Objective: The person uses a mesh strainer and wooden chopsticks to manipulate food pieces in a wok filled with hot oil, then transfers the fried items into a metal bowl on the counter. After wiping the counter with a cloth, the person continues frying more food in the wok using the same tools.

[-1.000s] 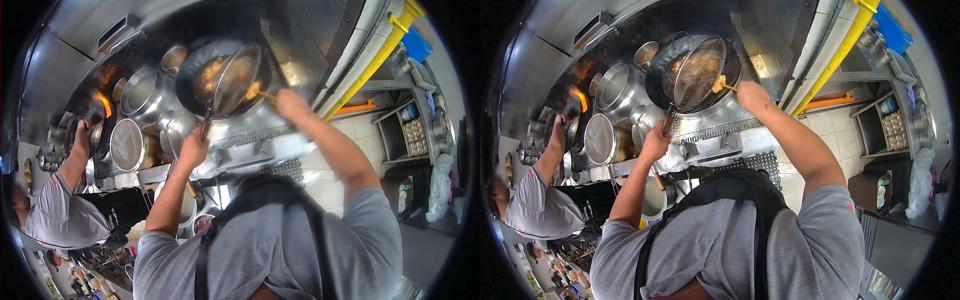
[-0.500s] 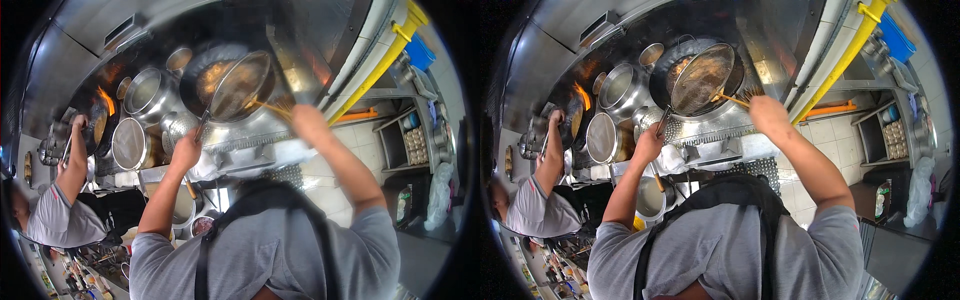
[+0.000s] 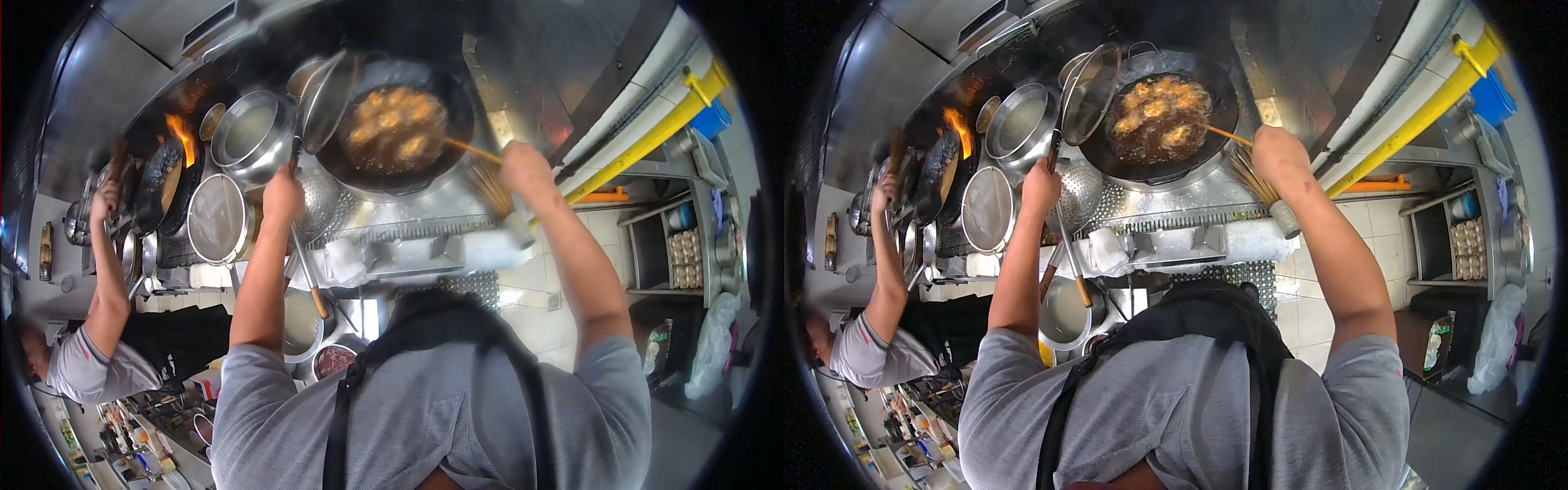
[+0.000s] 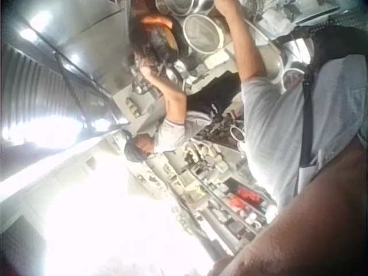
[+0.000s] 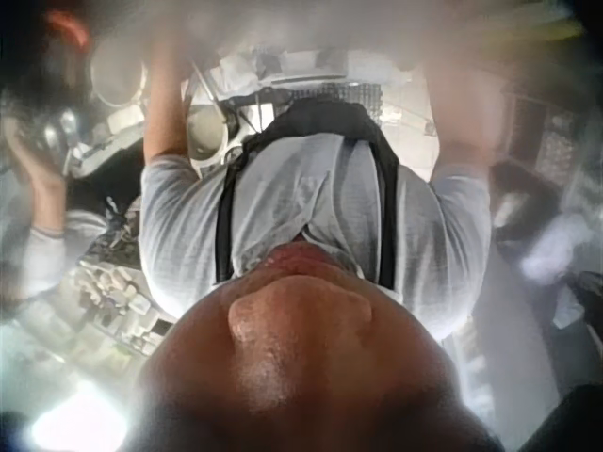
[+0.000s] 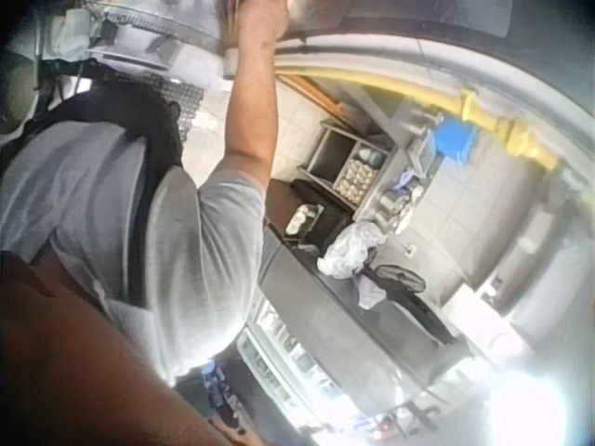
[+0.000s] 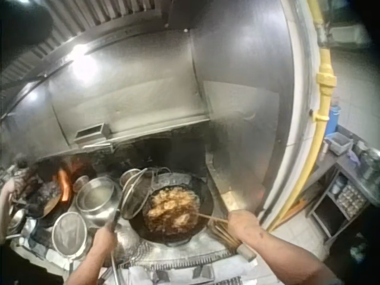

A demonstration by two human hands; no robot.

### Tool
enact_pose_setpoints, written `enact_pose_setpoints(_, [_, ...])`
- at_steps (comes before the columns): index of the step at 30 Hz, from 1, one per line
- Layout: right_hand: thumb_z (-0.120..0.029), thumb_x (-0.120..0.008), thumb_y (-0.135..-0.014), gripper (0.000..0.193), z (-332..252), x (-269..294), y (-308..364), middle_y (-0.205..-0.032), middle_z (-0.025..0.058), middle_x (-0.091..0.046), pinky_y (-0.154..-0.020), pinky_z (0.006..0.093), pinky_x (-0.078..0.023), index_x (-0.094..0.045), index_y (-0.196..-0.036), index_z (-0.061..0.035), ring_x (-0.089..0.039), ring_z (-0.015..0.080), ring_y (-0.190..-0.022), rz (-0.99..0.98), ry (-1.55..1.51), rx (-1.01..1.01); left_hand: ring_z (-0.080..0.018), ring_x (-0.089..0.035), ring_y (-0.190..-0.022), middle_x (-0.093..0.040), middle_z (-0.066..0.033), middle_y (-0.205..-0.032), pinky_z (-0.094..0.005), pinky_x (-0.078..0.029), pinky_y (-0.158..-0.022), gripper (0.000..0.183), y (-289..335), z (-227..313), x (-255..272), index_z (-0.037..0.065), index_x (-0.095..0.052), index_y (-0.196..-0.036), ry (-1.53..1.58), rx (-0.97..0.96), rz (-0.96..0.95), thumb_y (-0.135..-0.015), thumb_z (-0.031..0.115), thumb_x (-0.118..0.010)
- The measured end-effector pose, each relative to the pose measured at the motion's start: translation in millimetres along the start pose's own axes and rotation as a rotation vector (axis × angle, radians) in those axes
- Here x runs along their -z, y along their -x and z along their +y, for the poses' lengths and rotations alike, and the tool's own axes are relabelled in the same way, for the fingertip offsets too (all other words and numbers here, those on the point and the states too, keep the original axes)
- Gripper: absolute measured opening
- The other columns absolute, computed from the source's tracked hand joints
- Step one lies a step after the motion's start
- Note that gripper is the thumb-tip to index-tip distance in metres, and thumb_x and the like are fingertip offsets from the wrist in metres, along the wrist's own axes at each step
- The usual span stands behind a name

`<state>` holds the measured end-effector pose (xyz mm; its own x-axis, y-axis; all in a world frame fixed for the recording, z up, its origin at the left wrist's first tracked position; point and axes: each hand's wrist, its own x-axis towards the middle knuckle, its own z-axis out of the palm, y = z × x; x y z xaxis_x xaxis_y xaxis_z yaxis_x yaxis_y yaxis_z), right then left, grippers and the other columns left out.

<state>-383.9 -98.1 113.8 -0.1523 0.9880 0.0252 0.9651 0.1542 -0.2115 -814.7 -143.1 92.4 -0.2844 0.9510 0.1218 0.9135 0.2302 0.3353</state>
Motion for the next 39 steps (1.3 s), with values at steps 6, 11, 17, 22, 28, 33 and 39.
enact_pose_setpoints(6, [-0.007,-0.054,-0.081,0.02,-16,-22,-23,-0.095,0.0264,-0.067,-0.085,0.0463,-0.052,-0.067,-0.092,0.0037,-0.065,0.0411,-0.095,-0.151,-0.044,-0.044,-0.0301,-0.064,-0.055,-0.063,-0.0187,-0.071,-0.0403,-0.05,-0.051,0.023,-12,-11,-5,-0.004,-0.057,-0.1,0.351,0.22,-0.313,-0.079,0.005,-0.053])
enact_pose_setpoints(11, [-0.005,-0.054,-0.08,0.02,0,-39,-23,-0.094,0.028,-0.066,-0.085,0.046,-0.051,-0.067,-0.09,0.0054,-0.064,0.0413,-0.095,-0.15,-0.065,0.005,-0.011,-0.049,-0.044,-0.053,-0.0018,-0.065,-0.0287,-0.043,-0.038,0.018,-8,-22,-1,0.004,-0.054,-0.1,0.691,0.361,-0.576,-0.083,0.006,-0.06])
enact_pose_setpoints(17, [-0.008,-0.052,-0.081,0.021,13,-53,-34,-0.095,0.0247,-0.067,-0.085,0.0461,-0.051,-0.07,-0.088,0.0018,-0.065,0.0405,-0.093,-0.128,-0.011,0.063,-0.011,-0.049,-0.046,-0.052,-0.0013,-0.066,-0.0289,-0.043,-0.039,0.021,-20,-13,-27,0.006,-0.049,-0.103,0.708,0.395,-0.653,-0.086,0.006,-0.061])
enact_pose_setpoints(22, [-0.01,-0.051,-0.082,0.023,22,-42,-19,-0.094,0.0208,-0.068,-0.084,0.0449,-0.051,-0.073,-0.086,-0.0042,-0.065,0.0393,-0.089,-0.059,-0.038,0.115,-0.0115,-0.049,-0.046,-0.052,-0.0021,-0.066,-0.0291,-0.042,-0.039,0.023,-20,0,-17,0.006,-0.048,-0.105,0.689,0.365,-0.72,-0.086,0.005,-0.061])
enact_pose_setpoints(28, [-0.01,-0.051,-0.082,0.024,17,-4,8,-0.09,0.0204,-0.067,-0.084,0.0441,-0.051,-0.074,-0.088,-0.006,-0.065,0.0374,-0.089,-0.05,-0.036,0.043,-0.0118,-0.05,-0.045,-0.054,-0.0037,-0.065,-0.0281,-0.041,-0.037,0.021,-10,1,2,0.003,-0.048,-0.103,0.729,0.291,-0.763,-0.086,0.005,-0.061])
enact_pose_setpoints(33, [-0.009,-0.051,-0.083,0.024,24,9,17,-0.092,0.0193,-0.068,-0.084,0.0437,-0.051,-0.074,-0.089,-0.0063,-0.065,0.0368,-0.09,-0.091,-0.046,0.007,-0.0111,-0.05,-0.045,-0.055,-0.003,-0.065,-0.027,-0.041,-0.038,0.025,-10,-3,4,0.004,-0.049,-0.108,0.733,0.284,-0.792,-0.086,0.005,-0.061])
enact_pose_setpoints(39, [-0.009,-0.052,-0.083,0.022,24,22,32,-0.091,0.0175,-0.069,-0.081,0.0448,-0.052,-0.073,-0.085,-0.005,-0.066,0.0352,-0.088,-0.051,-0.006,-0.03,-0.0116,-0.049,-0.045,-0.054,-0.0035,-0.065,-0.0294,-0.042,-0.038,0.018,-11,0,2,0.003,-0.051,-0.101,0.701,0.274,-0.768,-0.085,0.005,-0.06])
